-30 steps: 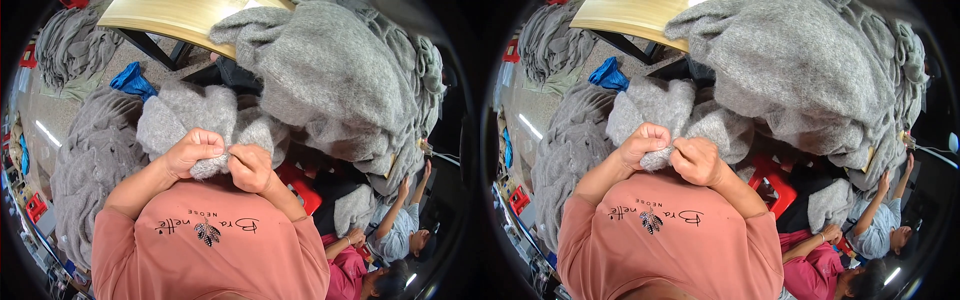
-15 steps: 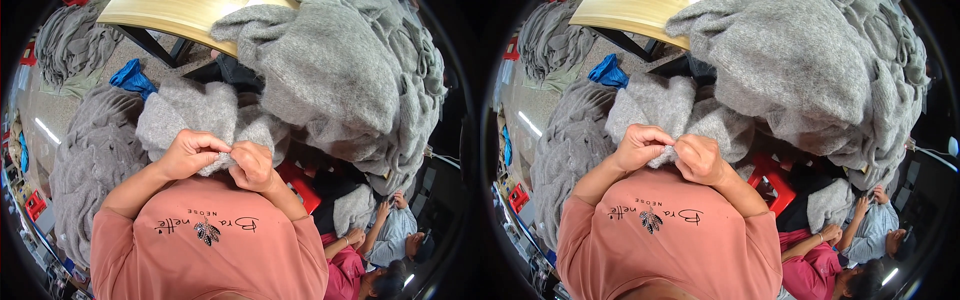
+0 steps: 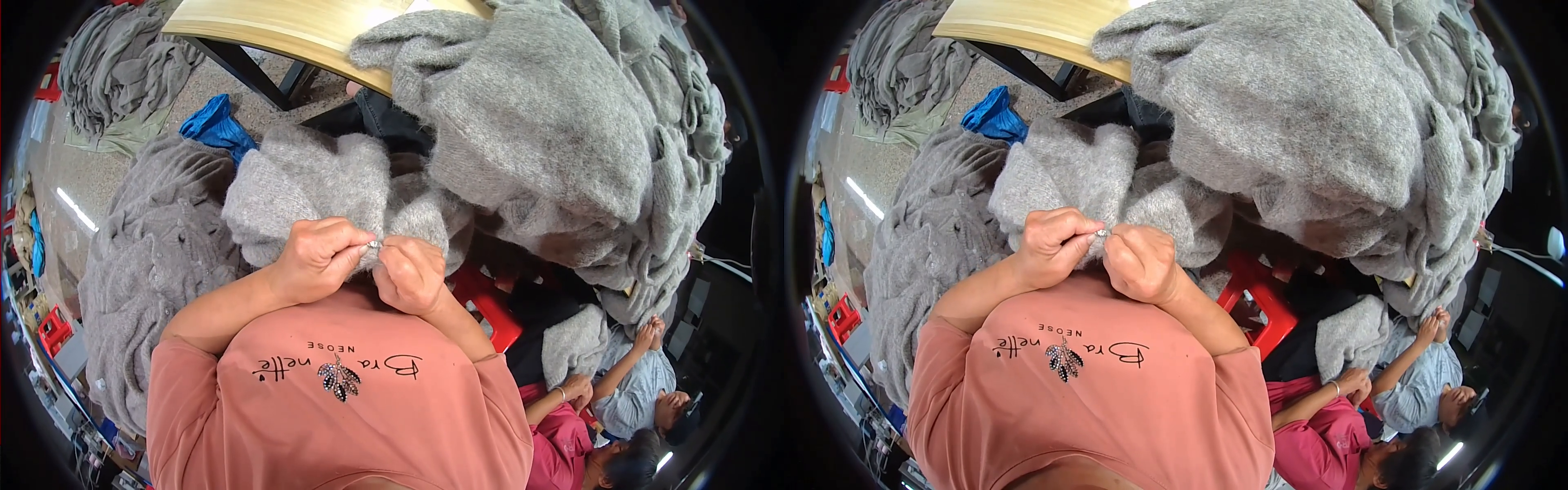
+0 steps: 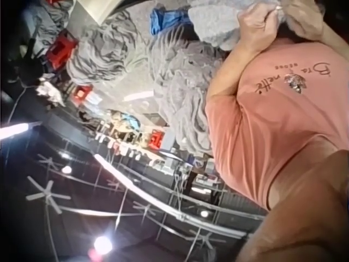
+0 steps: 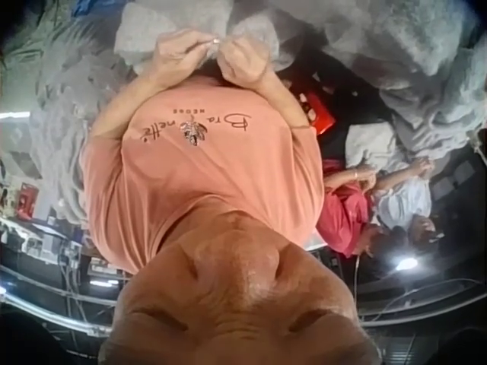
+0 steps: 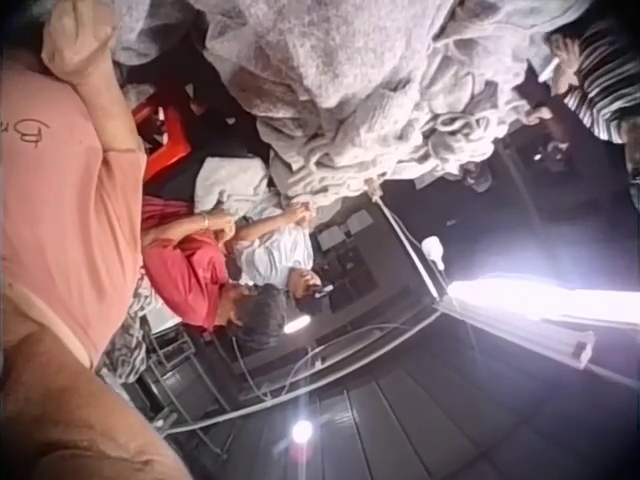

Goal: Inspecting and turning grey fuzzy fabric garments inside out at a processing table.

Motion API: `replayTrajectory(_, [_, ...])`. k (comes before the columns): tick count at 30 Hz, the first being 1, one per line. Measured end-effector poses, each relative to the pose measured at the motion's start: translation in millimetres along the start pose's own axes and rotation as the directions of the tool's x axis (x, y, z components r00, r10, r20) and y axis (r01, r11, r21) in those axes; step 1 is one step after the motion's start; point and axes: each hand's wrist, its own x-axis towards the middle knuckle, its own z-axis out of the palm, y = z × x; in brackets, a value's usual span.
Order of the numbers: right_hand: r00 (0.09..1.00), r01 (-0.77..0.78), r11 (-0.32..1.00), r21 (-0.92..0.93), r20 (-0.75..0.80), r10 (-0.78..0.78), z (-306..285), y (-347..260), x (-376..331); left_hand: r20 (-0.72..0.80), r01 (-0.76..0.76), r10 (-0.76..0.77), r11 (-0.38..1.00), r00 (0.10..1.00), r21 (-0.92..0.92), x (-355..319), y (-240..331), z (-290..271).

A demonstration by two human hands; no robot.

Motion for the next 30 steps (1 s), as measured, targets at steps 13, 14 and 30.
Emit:
replayTrajectory(13, [0.877,-0.175,0.908,0.38,0.479,-0.031,4.2,-5.4,3.1,0.042,0.199,-0.212,0.959,0.976,0.203,61.3,-43.3,-13.7])
replayTrajectory(14, [0.789,-0.268,0.888,0.373,0.614,-0.02,5.8,-5.5,1.4,0.044,0.191,-0.204,0.96,0.978,0.207,65.2,-43.8,0.0])
replayTrajectory(30, [0.816,-0.516,0.84,0.17,0.395,0.422,-13.1,21.0,-9.9,-0.542,0.402,0.331,0.406,0.772,0.82,-97.8,24.6,-365.9])
